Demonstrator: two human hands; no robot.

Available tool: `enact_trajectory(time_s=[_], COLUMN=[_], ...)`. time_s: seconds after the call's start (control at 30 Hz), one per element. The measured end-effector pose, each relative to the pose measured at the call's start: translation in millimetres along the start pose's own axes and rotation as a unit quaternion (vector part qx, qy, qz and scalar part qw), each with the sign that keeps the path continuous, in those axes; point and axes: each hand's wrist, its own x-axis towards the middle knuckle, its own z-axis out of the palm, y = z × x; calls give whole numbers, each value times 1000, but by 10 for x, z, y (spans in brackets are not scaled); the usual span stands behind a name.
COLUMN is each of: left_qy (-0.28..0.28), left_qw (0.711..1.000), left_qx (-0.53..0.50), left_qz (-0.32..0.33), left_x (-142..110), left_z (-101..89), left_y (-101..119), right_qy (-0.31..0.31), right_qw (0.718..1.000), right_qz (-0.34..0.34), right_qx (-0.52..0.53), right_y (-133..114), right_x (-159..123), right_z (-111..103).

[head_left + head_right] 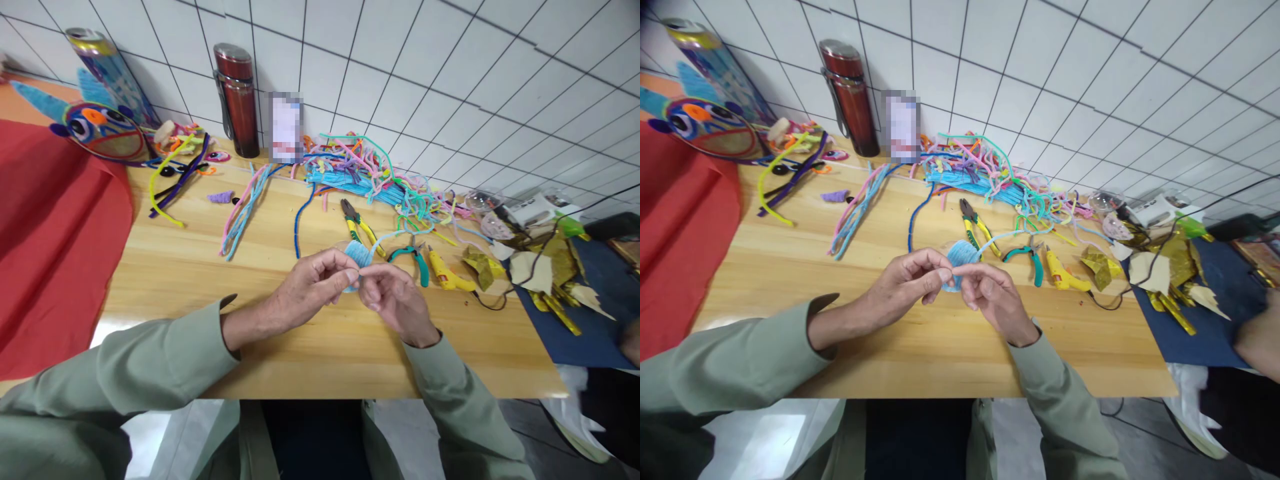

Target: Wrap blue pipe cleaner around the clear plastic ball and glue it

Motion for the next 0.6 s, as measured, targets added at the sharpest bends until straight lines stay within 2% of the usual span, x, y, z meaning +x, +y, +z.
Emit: enact_trajectory(time_s=[0.13,0.27,0.47,0.6], left_qy=[6,11,22,29], left_qw=[1000,1000,999,998], left_qx=[-1,2,32,44], left_qz=[4,-1,25,30], left_x=[8,11,-18,-22], left_z=[1,3,42,47], left_y=[-18,-18,23,10], right_qy=[-3,2,77,75], right_qw=[997,995,997,996], right_qz=[42,52,7,-31], right_qx=[67,90,15,-49], right_y=[-17,-53,-58,2], right_x=[1,-5,-24,-43], right_z=[15,43,101,108])
